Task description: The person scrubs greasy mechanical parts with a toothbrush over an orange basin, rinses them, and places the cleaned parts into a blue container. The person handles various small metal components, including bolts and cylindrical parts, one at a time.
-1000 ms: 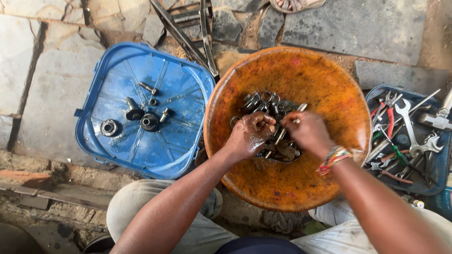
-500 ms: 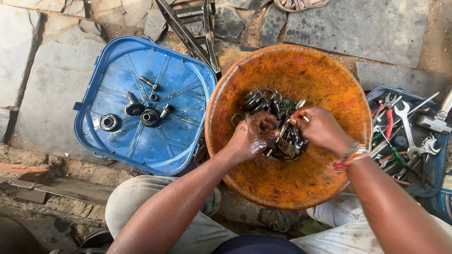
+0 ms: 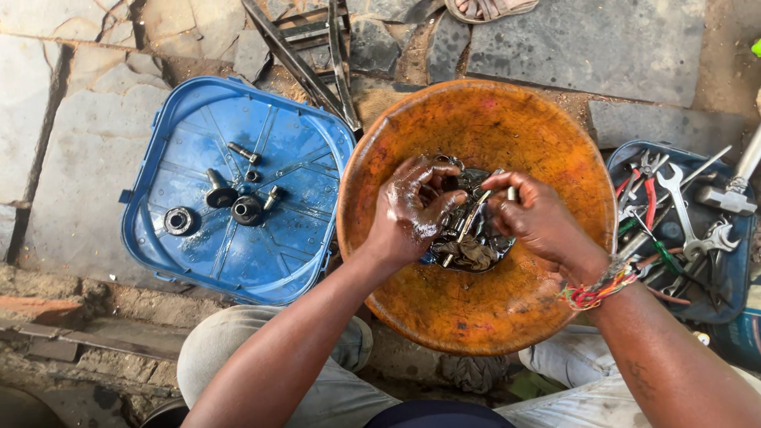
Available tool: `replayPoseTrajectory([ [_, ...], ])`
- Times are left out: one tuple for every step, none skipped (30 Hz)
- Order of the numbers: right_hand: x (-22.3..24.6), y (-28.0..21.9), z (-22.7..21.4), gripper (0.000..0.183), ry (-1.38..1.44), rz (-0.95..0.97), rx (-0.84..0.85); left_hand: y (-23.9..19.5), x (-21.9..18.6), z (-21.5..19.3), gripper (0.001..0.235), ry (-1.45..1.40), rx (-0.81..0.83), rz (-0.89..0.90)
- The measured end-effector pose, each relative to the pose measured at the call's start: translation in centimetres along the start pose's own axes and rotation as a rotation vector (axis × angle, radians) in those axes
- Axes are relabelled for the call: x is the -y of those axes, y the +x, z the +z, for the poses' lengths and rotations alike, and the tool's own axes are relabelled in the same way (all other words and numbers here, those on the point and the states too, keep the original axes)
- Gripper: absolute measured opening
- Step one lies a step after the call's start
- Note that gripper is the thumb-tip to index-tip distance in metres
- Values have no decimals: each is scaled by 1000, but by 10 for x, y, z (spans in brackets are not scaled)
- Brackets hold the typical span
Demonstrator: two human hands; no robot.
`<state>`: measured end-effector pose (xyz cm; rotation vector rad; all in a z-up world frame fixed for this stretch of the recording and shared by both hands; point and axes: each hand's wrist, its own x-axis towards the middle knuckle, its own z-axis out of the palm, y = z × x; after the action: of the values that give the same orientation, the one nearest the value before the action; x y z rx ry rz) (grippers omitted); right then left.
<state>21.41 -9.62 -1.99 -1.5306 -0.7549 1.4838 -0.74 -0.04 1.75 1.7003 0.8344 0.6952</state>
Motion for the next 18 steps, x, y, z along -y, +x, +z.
replayPoseTrajectory([
  [2,-1,-1,28,80,-31,-9,1,-4,-3,32,80,-22,100],
  [7,-5,-3,27,155,-20,9,-2,-7,-5,32,142,-32,235],
  [14,-12,-7,26,230,-10,27,-6,-9,-5,33,204,-41,370],
  [22,-17,-11,25,304,-1,46,-8,-8,-4,33,267,-50,507],
  [30,-22,-14,27,301,-33,68,-5,-5,-1,34,377,-44,492],
  [36,-27,-14,28,302,-63,92,-2,-2,3,34,491,-36,473],
  [39,-30,-13,30,303,-92,116,-2,1,3,35,605,-27,453],
  [42,-29,-9,28,253,-87,68,-2,4,1,33,515,106,225],
  [42,-30,-5,26,201,-81,21,-1,6,-2,30,415,238,0],
  [43,-29,-4,24,155,-82,-30,2,7,-5,28,312,373,-217],
  [45,-28,-5,25,86,-85,-69,2,5,-4,27,164,338,-188],
  [44,-30,-7,26,29,-88,-124,1,4,-2,26,20,321,-154],
  [43,-30,-7,26,-28,-89,-179,2,3,-1,25,-124,304,-122],
  [44,-32,-7,26,-16,-108,-170,3,5,0,28,-209,287,-146],
  [45,-34,-6,26,-4,-127,-160,8,7,-1,31,-294,269,-170],
  [49,-32,-5,26,7,-158,-152,14,8,-3,34,-374,250,-183],
  [52,-33,-2,27,-12,-163,-142,13,8,-3,34,-464,248,-227],
  [54,-35,3,29,-28,-172,-143,12,6,-2,34,-552,257,-268],
])
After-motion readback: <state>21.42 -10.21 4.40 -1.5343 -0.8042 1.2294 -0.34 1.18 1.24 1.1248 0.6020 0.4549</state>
